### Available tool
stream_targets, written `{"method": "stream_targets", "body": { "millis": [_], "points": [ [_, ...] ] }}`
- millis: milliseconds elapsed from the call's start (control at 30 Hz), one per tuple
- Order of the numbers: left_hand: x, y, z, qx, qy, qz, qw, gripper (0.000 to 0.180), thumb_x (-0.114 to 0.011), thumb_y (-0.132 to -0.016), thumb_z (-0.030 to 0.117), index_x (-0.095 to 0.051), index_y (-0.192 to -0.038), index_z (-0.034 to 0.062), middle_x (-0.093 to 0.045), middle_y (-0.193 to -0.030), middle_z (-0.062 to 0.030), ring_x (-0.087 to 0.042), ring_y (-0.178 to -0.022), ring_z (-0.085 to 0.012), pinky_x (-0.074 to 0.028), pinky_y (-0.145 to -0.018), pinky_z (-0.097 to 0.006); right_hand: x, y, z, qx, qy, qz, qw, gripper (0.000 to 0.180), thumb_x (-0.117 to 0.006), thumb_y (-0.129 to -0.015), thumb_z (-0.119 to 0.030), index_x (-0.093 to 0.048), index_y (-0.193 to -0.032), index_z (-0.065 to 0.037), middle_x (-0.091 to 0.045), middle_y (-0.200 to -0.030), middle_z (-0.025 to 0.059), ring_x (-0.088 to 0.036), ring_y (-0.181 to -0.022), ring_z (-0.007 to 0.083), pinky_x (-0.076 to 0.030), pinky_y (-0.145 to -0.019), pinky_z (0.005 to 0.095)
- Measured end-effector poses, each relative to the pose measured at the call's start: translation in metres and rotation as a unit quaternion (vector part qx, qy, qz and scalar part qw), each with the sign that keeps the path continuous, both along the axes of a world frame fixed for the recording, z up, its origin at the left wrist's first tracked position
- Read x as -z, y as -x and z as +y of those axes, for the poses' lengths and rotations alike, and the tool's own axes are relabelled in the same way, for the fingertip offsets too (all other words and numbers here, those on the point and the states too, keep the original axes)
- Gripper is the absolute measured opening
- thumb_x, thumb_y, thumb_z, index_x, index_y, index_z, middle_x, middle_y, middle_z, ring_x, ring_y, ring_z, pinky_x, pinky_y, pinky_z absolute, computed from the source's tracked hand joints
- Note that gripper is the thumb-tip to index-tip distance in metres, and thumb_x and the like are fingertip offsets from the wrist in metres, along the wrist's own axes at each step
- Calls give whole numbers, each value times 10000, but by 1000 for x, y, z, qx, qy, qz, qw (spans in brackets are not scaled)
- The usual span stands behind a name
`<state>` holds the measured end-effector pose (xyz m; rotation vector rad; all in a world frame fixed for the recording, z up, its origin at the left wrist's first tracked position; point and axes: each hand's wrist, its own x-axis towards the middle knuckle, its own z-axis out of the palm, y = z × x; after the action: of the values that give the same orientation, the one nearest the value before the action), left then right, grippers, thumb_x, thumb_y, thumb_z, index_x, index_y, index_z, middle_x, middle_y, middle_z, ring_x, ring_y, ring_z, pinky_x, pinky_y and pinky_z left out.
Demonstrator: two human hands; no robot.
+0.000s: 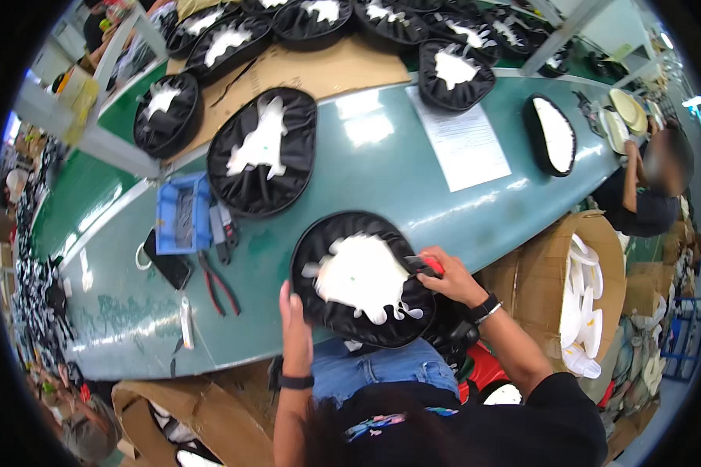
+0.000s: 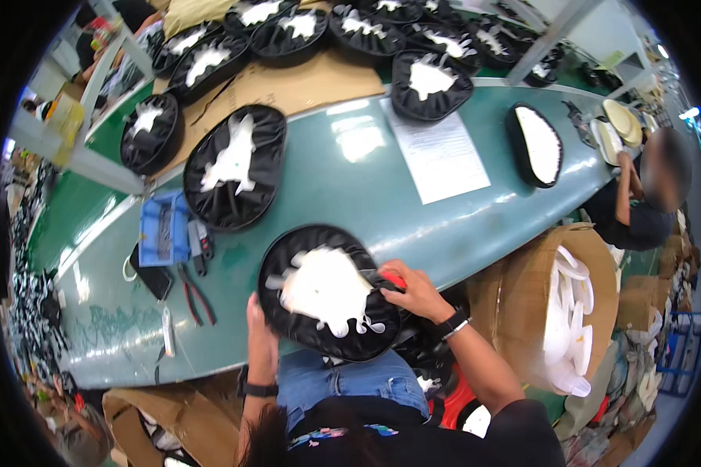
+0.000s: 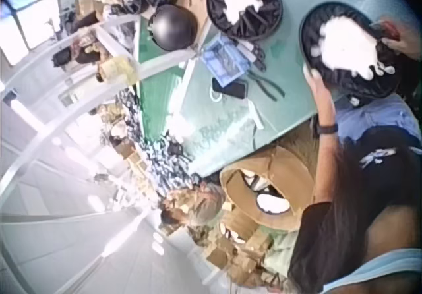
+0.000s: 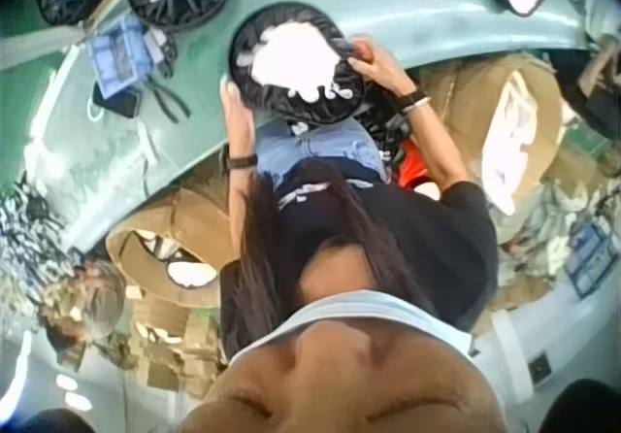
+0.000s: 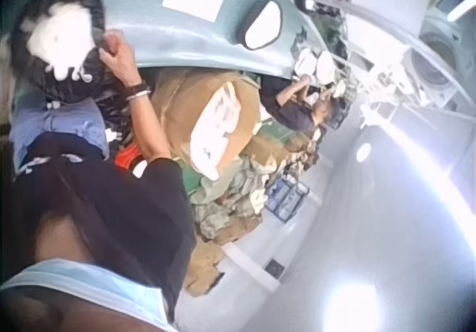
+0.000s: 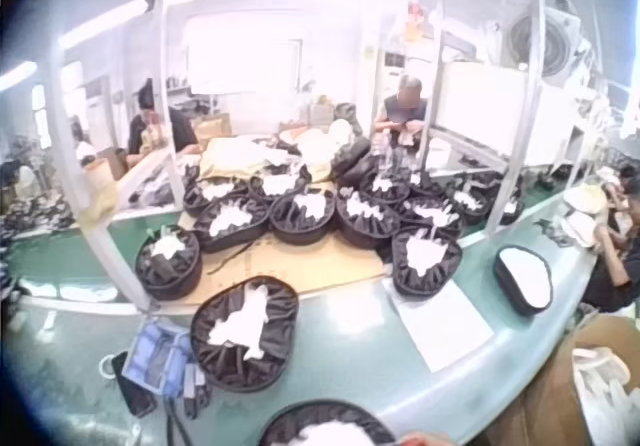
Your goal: The recorder is shown assembling bicycle seats by stretching and trimming the black cover over the padded seat base at a factory workbench.
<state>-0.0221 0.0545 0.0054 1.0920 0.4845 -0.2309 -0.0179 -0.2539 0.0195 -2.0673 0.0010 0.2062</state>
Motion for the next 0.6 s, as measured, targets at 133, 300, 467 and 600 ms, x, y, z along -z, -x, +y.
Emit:
{"method": "stream_targets", "body": {
  "millis": [133,300,467,600],
  "points": [
    [34,21,29,-79,-209,79,972,545,-501,-966,278,-326,-1385,-24,-408,-1374,-200,-406,-1257,-282,-297,-1070,-378,0,-31,33,-14,0,132,991,406,-733,-794,-282,-544,-1070,-53,-615,-835,151,-601,-759,330,-466,-694,359],
    [-23,28,17,23,-529,-25,848,325,-610,-864,121,-538,-1139,-37,-552,-1079,-174,-531,-1010,-306,-403,-926,-383,-11,-35,59,-48,55,120,990,436,-755,-779,-320,-554,-1055,-49,-609,-758,160,-586,-678,333,-457,-655,359],
    [-2,-3,-57,122,-492,-56,860,296,-708,-799,197,-611,-1010,12,-603,-904,-102,-579,-880,-260,-436,-800,-393,-13,-21,80,-56,58,92,992,470,-756,-778,-312,-528,-1100,-57,-635,-836,192,-625,-779,382,-473,-673,394],
    [6,-9,-77,58,-555,-49,829,336,-725,-766,216,-598,-1030,52,-583,-903,-77,-541,-932,-253,-358,-823,-402,-24,-13,79,-63,67,102,991,360,-652,-876,-271,-514,-1126,-52,-629,-834,198,-628,-783,393,-471,-661,410]
  ]
}}
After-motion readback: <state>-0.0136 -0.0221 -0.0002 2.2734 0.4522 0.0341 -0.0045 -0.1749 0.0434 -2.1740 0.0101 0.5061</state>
